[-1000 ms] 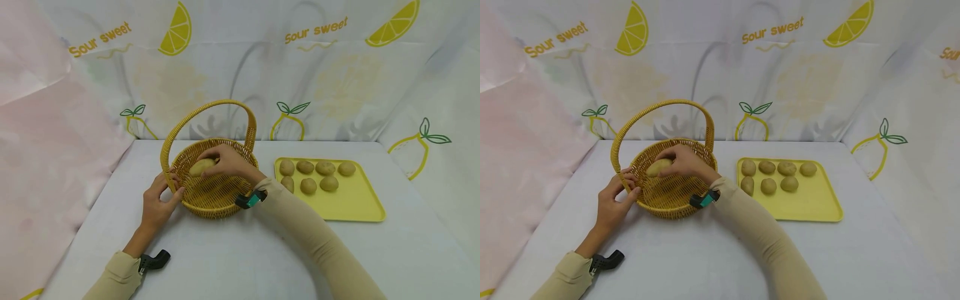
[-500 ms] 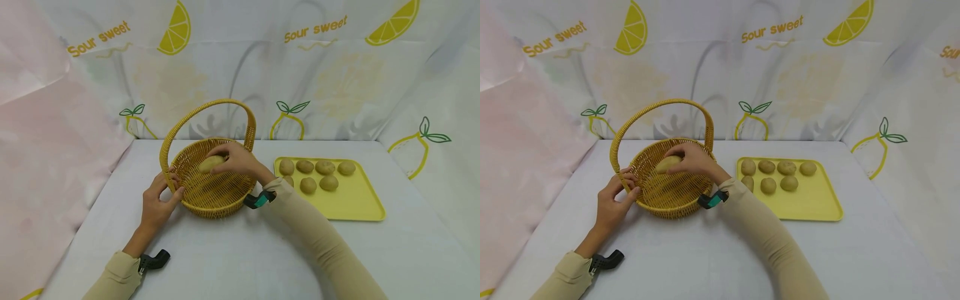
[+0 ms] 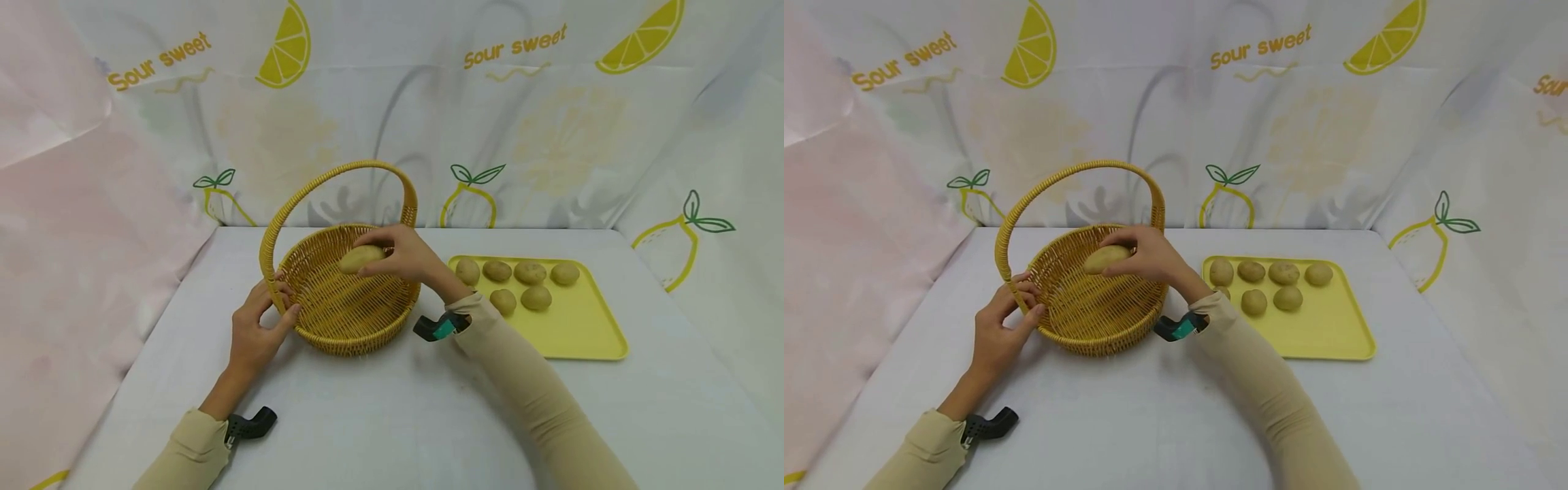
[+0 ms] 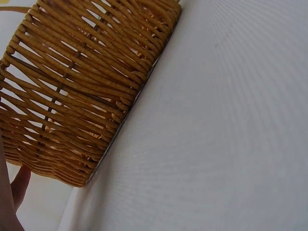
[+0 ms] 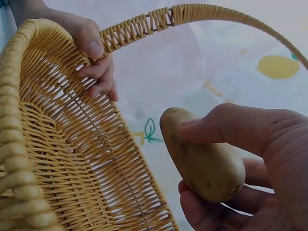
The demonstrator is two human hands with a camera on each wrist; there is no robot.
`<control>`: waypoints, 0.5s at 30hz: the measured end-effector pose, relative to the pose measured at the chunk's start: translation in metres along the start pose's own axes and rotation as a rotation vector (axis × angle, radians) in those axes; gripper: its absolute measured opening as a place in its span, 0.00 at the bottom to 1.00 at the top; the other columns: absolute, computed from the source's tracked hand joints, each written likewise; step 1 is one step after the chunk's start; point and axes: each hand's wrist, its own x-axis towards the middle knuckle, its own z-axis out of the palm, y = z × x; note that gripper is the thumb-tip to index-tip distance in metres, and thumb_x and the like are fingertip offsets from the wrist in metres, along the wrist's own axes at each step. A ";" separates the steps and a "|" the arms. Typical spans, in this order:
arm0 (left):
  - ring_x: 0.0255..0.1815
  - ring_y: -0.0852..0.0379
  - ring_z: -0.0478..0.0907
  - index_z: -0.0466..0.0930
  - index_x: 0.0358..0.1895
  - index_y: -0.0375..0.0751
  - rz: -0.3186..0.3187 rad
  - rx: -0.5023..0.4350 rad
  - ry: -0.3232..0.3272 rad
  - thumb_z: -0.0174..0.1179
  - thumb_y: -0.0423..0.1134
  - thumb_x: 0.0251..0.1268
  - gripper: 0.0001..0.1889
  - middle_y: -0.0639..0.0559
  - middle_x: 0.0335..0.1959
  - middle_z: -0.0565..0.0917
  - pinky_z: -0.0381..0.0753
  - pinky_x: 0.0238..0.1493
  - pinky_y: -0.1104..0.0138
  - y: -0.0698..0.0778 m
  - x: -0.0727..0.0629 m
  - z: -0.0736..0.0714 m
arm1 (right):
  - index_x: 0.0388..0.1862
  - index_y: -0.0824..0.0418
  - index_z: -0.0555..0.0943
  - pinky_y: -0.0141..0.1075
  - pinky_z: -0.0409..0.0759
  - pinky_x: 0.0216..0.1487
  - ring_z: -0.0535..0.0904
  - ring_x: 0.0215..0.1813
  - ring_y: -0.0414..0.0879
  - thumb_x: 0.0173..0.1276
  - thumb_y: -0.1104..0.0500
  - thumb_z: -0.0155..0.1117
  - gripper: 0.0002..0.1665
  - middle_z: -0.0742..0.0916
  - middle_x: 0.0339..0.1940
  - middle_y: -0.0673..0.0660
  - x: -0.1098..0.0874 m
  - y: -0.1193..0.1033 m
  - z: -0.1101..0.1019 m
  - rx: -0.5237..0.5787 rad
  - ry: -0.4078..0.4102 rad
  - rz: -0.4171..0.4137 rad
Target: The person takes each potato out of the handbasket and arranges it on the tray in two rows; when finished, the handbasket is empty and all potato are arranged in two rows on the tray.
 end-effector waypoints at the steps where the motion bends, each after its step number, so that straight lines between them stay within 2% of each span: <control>1: 0.69 0.37 0.72 0.82 0.37 0.34 0.000 0.001 0.001 0.67 0.25 0.58 0.06 0.43 0.46 0.84 0.68 0.73 0.60 0.000 0.000 0.000 | 0.56 0.61 0.88 0.38 0.81 0.42 0.81 0.43 0.46 0.59 0.58 0.82 0.25 0.88 0.50 0.50 -0.001 0.000 -0.001 0.004 0.003 0.000; 8: 0.68 0.35 0.73 0.82 0.36 0.33 0.007 0.004 0.021 0.68 0.25 0.57 0.06 0.41 0.44 0.84 0.68 0.73 0.59 -0.001 -0.002 0.000 | 0.55 0.60 0.89 0.39 0.83 0.42 0.82 0.43 0.46 0.59 0.59 0.83 0.24 0.88 0.50 0.50 -0.008 0.001 -0.006 0.027 0.023 0.019; 15: 0.68 0.35 0.74 0.83 0.36 0.35 0.008 0.006 0.030 0.69 0.25 0.55 0.07 0.39 0.45 0.85 0.68 0.73 0.60 -0.006 -0.002 0.001 | 0.56 0.60 0.88 0.40 0.85 0.43 0.84 0.45 0.48 0.58 0.59 0.82 0.25 0.87 0.54 0.52 -0.020 0.000 -0.013 0.067 0.058 0.072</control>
